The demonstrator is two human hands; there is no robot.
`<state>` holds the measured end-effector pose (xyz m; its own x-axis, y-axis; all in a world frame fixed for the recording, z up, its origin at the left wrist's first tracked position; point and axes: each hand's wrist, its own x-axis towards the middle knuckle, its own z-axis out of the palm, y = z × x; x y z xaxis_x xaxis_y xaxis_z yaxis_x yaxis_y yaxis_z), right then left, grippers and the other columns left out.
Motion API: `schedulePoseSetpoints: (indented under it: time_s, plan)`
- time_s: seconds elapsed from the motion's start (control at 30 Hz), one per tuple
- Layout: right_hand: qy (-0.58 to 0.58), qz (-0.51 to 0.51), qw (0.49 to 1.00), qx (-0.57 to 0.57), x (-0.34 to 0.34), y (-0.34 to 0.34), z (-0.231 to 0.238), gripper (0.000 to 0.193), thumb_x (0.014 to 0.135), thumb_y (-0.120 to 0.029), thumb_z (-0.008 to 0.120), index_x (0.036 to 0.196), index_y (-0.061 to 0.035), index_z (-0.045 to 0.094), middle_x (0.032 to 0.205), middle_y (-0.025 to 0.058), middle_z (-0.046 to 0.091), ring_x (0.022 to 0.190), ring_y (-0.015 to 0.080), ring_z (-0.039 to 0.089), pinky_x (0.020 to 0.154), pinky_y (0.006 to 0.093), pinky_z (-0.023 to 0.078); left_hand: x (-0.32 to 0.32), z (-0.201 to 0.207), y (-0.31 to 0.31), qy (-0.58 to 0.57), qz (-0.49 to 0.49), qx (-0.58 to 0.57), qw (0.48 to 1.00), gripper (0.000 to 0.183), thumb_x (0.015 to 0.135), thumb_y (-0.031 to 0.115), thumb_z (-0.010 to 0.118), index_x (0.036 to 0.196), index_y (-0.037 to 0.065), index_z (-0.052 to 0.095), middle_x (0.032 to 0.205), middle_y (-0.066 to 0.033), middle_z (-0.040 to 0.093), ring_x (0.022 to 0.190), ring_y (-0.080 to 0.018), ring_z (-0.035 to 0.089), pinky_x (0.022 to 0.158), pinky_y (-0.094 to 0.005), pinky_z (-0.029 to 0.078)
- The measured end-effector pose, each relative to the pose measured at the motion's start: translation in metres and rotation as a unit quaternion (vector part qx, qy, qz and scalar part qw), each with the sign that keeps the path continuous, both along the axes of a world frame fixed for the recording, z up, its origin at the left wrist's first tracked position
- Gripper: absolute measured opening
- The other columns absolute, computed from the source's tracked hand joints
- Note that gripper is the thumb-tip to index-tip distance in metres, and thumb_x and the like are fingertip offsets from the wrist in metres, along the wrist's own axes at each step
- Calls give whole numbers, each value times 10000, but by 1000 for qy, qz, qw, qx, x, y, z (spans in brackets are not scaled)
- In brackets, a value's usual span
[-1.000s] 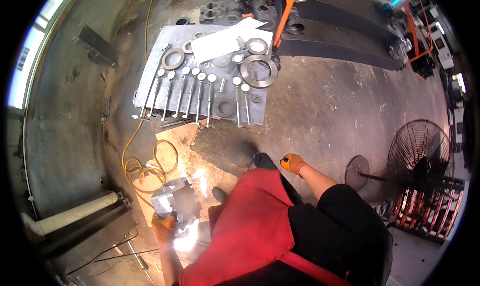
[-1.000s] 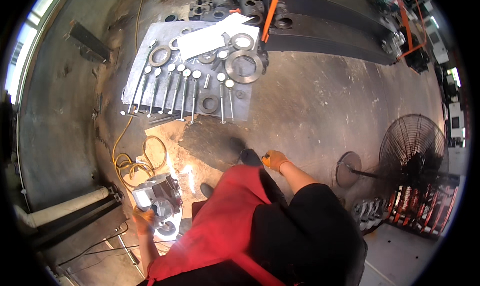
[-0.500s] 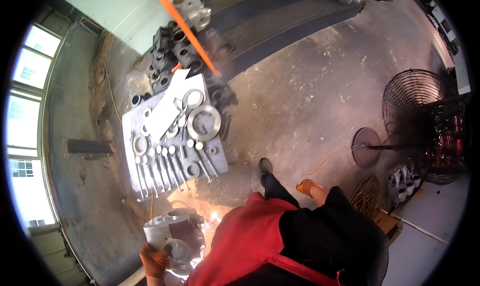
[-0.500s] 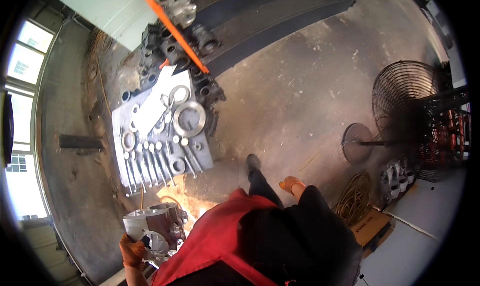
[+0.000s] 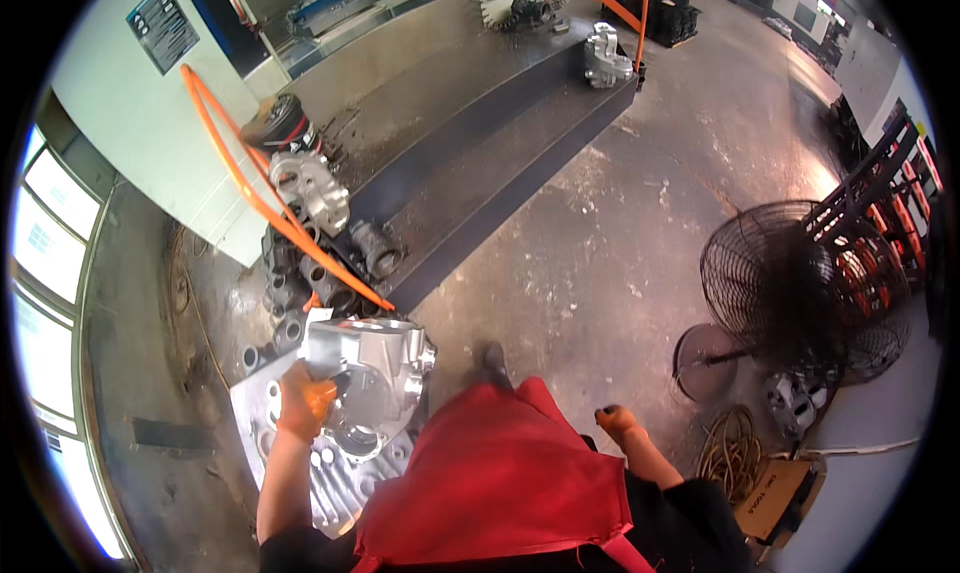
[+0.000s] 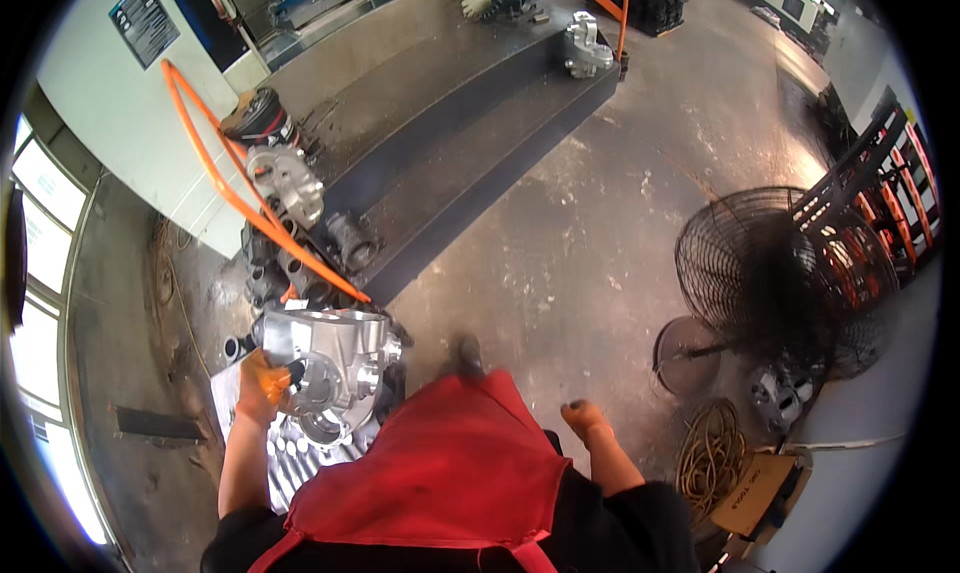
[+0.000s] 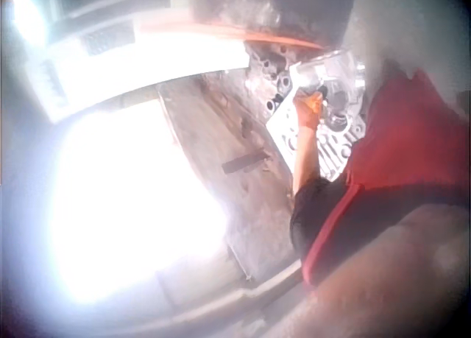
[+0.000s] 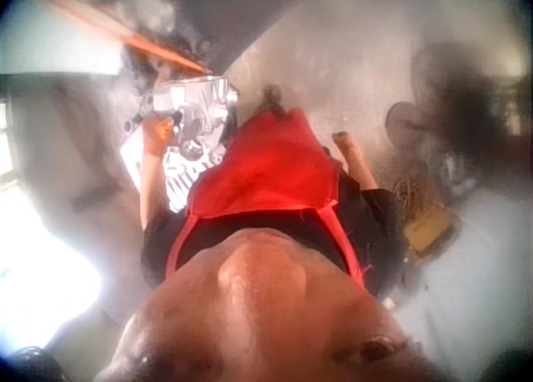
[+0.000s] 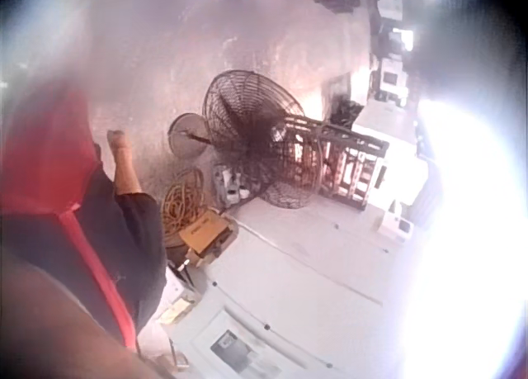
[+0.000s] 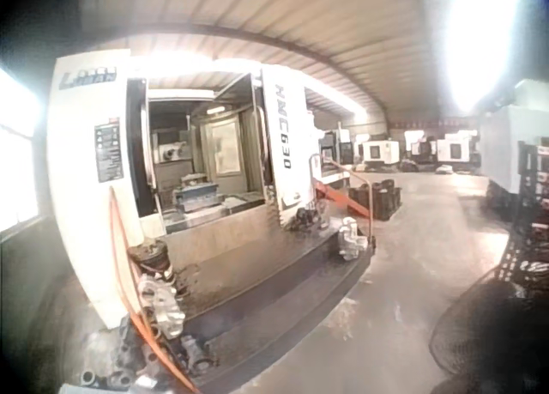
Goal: The person uses a dial bore gauge to measure the inner diameter of several holes in a metal casting, periodically returning the gauge to a stand on the workbench.
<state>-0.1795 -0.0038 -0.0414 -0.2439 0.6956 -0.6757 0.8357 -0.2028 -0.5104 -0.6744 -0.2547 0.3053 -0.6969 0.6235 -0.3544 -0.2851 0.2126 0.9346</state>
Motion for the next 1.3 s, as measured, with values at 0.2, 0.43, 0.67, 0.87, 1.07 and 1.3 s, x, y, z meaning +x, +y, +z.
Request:
schedulePoseSetpoints:
  time_s: [0.2, 0.43, 0.67, 0.87, 1.07, 1.3]
  plan:
    - [-75, 3, 996, -41, 46, 73, -113, 535, 853, -430, 581, 1123, 19, 691, 1106, 245, 698, 1084, 333, 669, 911, 399, 515, -135, -115, 205, 48, -81, -26, 995, 199, 759, 6, 742, 878, -9, 583, 798, -37, 630, 734, -108, 574, 619, -291, 470]
    - [-129, -85, 982, -109, -54, 206, -40, 426, 847, -383, 594, 980, 3, 714, 801, 119, 717, 760, 223, 665, 715, 355, 513, -247, -185, 420, 157, -137, -169, 963, 164, 770, 0, 698, 914, 11, 620, 756, -30, 596, 576, -118, 518, 477, -303, 388]
    - [-73, -147, 979, -124, -183, 418, 43, 407, 859, -365, 558, 945, -5, 727, 894, 135, 732, 855, 257, 690, 807, 379, 516, -333, -225, 595, -10, -33, -110, 993, 194, 735, 24, 741, 843, 19, 580, 750, -66, 600, 673, -133, 554, 570, -316, 436]
    - [-100, -13, 991, -90, -214, 629, -16, 475, 863, -386, 590, 1098, 10, 707, 1056, 205, 721, 1065, 332, 675, 932, 420, 500, -391, -295, 686, 29, -3, -124, 992, 218, 765, 54, 755, 856, 47, 558, 760, -51, 580, 645, -155, 556, 514, -338, 434]
    - [-121, 72, 989, 49, -281, 805, 53, 514, 864, -432, 552, 1036, 22, 720, 1074, 278, 684, 1082, 404, 647, 951, 432, 498, -432, -375, 734, 191, -18, -155, 969, 338, 715, 205, 752, 1003, 45, 681, 872, -91, 716, 775, -260, 677, 707, -427, 535]
    - [-180, 94, 978, 55, -387, 917, 131, 553, 869, -465, 579, 1234, -59, 666, 1215, 250, 654, 1180, 371, 612, 1021, 424, 467, -483, -381, 749, 127, 26, -101, 986, 378, 853, 298, 701, 1161, 83, 658, 961, -20, 692, 816, -172, 674, 676, -317, 532]
